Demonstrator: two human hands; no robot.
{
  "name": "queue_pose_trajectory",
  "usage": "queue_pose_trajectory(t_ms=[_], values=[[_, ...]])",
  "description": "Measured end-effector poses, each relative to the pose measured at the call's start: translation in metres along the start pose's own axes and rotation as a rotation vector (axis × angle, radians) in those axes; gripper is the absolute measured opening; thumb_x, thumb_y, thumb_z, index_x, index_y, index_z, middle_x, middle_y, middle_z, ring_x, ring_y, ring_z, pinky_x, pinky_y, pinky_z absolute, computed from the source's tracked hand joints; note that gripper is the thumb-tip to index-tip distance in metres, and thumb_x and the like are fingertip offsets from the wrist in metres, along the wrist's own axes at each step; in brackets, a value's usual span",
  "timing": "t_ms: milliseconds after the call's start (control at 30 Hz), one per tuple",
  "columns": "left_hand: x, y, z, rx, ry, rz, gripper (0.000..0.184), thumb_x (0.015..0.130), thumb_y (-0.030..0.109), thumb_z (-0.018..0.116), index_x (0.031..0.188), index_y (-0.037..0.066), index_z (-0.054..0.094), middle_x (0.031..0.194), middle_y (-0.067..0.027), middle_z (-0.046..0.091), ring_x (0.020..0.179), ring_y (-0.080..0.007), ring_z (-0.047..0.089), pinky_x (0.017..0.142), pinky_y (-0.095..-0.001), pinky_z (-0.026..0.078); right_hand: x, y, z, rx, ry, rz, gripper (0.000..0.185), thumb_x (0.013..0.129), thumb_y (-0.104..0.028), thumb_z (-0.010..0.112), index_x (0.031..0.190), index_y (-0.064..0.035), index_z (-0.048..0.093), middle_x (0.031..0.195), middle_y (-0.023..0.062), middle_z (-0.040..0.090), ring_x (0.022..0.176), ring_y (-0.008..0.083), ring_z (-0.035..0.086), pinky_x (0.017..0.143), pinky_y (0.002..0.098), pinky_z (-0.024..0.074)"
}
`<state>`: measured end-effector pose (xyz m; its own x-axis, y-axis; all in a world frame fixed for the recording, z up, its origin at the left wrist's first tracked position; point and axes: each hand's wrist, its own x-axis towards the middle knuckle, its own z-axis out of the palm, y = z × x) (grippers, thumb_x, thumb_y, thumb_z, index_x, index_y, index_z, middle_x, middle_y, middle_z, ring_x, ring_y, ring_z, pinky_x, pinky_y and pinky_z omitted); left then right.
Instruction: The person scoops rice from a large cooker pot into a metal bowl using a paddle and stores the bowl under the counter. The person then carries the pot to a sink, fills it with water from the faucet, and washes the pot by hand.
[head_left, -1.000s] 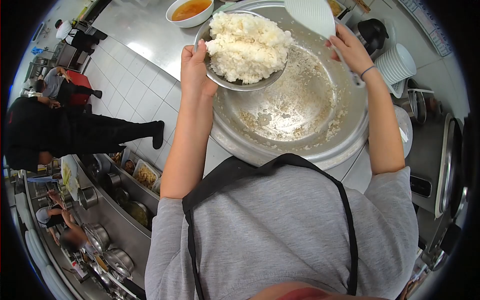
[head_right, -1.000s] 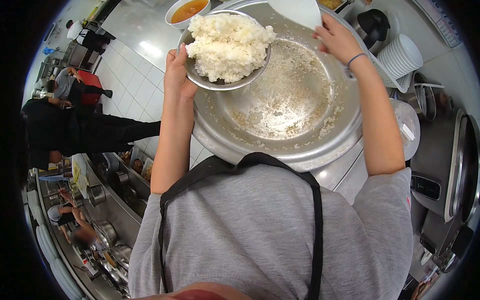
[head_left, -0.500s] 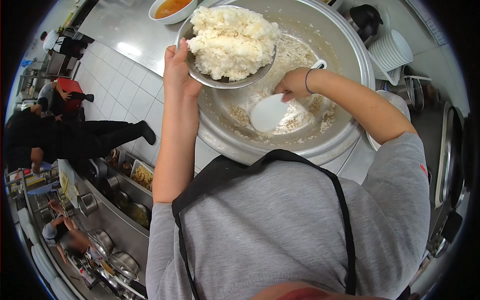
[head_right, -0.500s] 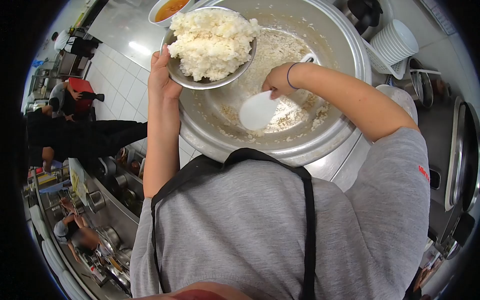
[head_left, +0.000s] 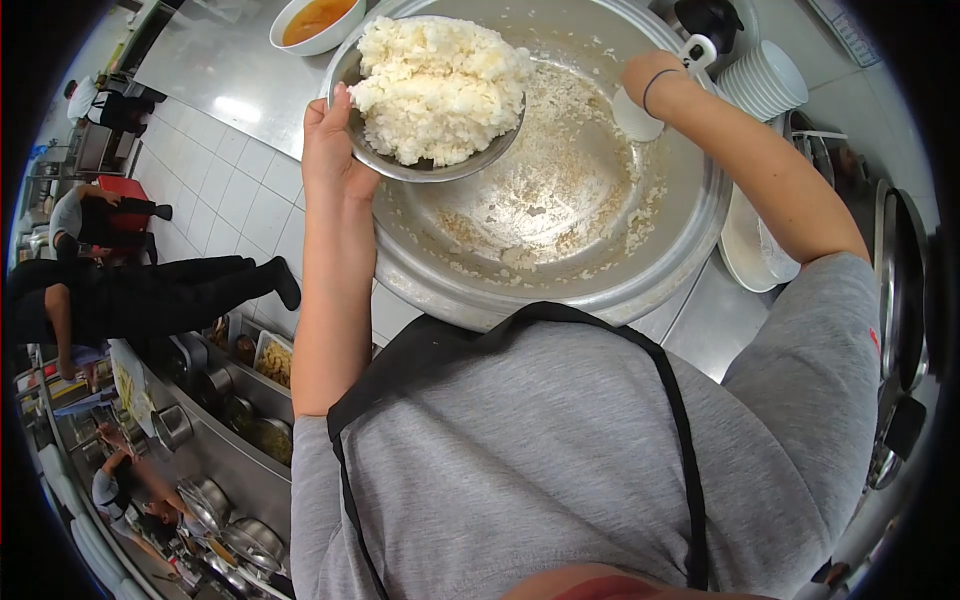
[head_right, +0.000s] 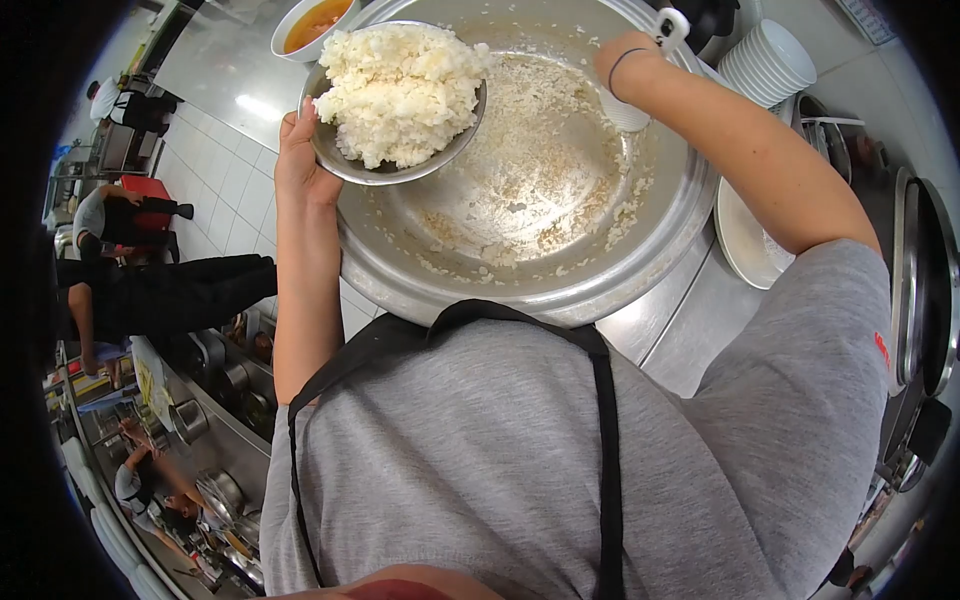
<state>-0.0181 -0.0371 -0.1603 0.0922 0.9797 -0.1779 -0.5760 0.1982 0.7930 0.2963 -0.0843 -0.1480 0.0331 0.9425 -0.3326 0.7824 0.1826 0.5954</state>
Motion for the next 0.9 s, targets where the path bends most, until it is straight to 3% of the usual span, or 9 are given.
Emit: queue_pose_trajectory(t_ms=[67,233,333,433,533,600,667,700,900], values=[[-0.001,0.0,0.001,0.018,-0.012,-0.002,0.013,0.085,0.015,0.05,0.082,0.007,0.041,0.086,-0.0085,0.054,0.08,-0.0195,0.056,0.073,-0.0376,0.051,-0.004,-0.012,-0.01,-0.021,-0.035,-0.023,0.012,0.07,-0.009,0.058,0.079,-0.0087,0.067,0.085,0.0101,0.064,0.078,0.0238,0.062,0.065,0.0322,0.0497],[-0.003,0.001,0.005,0.001,0.012,0.0,0.012,0.085,0.013,0.05,0.081,0.007,0.04,0.082,-0.0081,0.053,0.076,-0.0185,0.056,0.069,-0.036,0.052,-0.005,-0.034,-0.031,-0.209,-0.549,-0.357,0.032,0.06,-0.024,0.074,0.085,-0.0058,0.066,0.079,0.0087,0.063,0.075,0.0205,0.062,0.066,0.0339,0.0491],[-0.003,0.0,0.005,-0.017,0.025,0.003,0.011,0.085,0.01,0.05,0.08,0.006,0.04,0.08,-0.0083,0.054,0.073,-0.018,0.056,0.064,-0.0351,0.052,-0.01,-0.045,-0.028,-0.057,-0.83,-0.42,0.035,0.064,-0.03,0.072,0.087,-0.0044,0.064,0.076,0.0089,0.063,0.07,0.0187,0.062,0.061,0.0317,0.0493],[-0.002,0.0,0.005,-0.018,0.015,0.002,0.011,0.085,0.01,0.05,0.081,0.006,0.041,0.08,-0.0083,0.054,0.072,-0.0177,0.056,0.064,-0.0349,0.052,-0.01,-0.053,-0.015,0.097,-0.876,-0.52,0.036,0.068,-0.032,0.069,0.088,-0.0032,0.063,0.07,0.0088,0.062,0.062,0.0171,0.061,0.055,0.0295,0.0485],[-0.004,0.0,0.007,-0.011,0.01,-0.001,0.011,0.085,0.011,0.05,0.081,0.006,0.041,0.08,-0.0082,0.055,0.072,-0.0172,0.056,0.064,-0.0344,0.052,-0.016,-0.073,-0.016,0.403,-0.827,-0.676,0.034,0.07,-0.032,0.066,0.087,-0.0019,0.062,0.063,0.0082,0.06,0.055,0.0162,0.059,0.049,0.0282,0.0472],[-0.003,0.001,0.006,-0.001,0.018,0.0,0.011,0.085,0.011,0.05,0.081,0.006,0.041,0.08,-0.0081,0.055,0.072,-0.017,0.056,0.064,-0.034,0.052,-0.024,-0.083,-0.017,0.504,-0.788,-0.614,0.031,0.07,-0.029,0.066,0.087,-0.0028,0.061,0.067,0.0094,0.061,0.062,0.0204,0.06,0.056,0.0314,0.0475],[-0.003,0.001,0.005,0.032,-0.009,-0.01,0.014,0.085,0.015,0.052,0.08,0.008,0.04,0.081,-0.0058,0.052,0.077,-0.0168,0.054,0.069,-0.034,0.05,-0.026,-0.096,-0.009,0.641,-0.366,-0.696,0.031,0.068,-0.028,0.066,0.089,-0.0055,0.061,0.076,0.011,0.062,0.072,0.0256,0.06,0.065,0.0344,0.046],[-0.004,0.001,0.006,0.034,-0.001,-0.008,0.014,0.085,0.015,0.052,0.08,0.008,0.04,0.081,-0.0058,0.052,0.077,-0.0168,0.054,0.069,-0.034,0.05,-0.027,-0.096,-0.013,0.66,-0.353,-0.665,0.031,0.066,-0.026,0.067,0.091,-0.0087,0.062,0.083,0.0117,0.062,0.08,0.0292,0.058,0.071,0.0364,0.0437],[-0.003,0.001,0.005,0.004,0.0,-0.006,0.011,0.085,0.012,0.05,0.081,0.007,0.042,0.079,-0.0065,0.055,0.069,-0.0147,0.055,0.063,-0.0331,0.051,-0.027,-0.074,-0.032,0.559,-0.055,-0.503,0.03,0.068,-0.02,0.065,0.097,-0.0106,0.06,0.078,0.0085,0.062,0.075,0.0256,0.06,0.065,0.0363,0.0461]])
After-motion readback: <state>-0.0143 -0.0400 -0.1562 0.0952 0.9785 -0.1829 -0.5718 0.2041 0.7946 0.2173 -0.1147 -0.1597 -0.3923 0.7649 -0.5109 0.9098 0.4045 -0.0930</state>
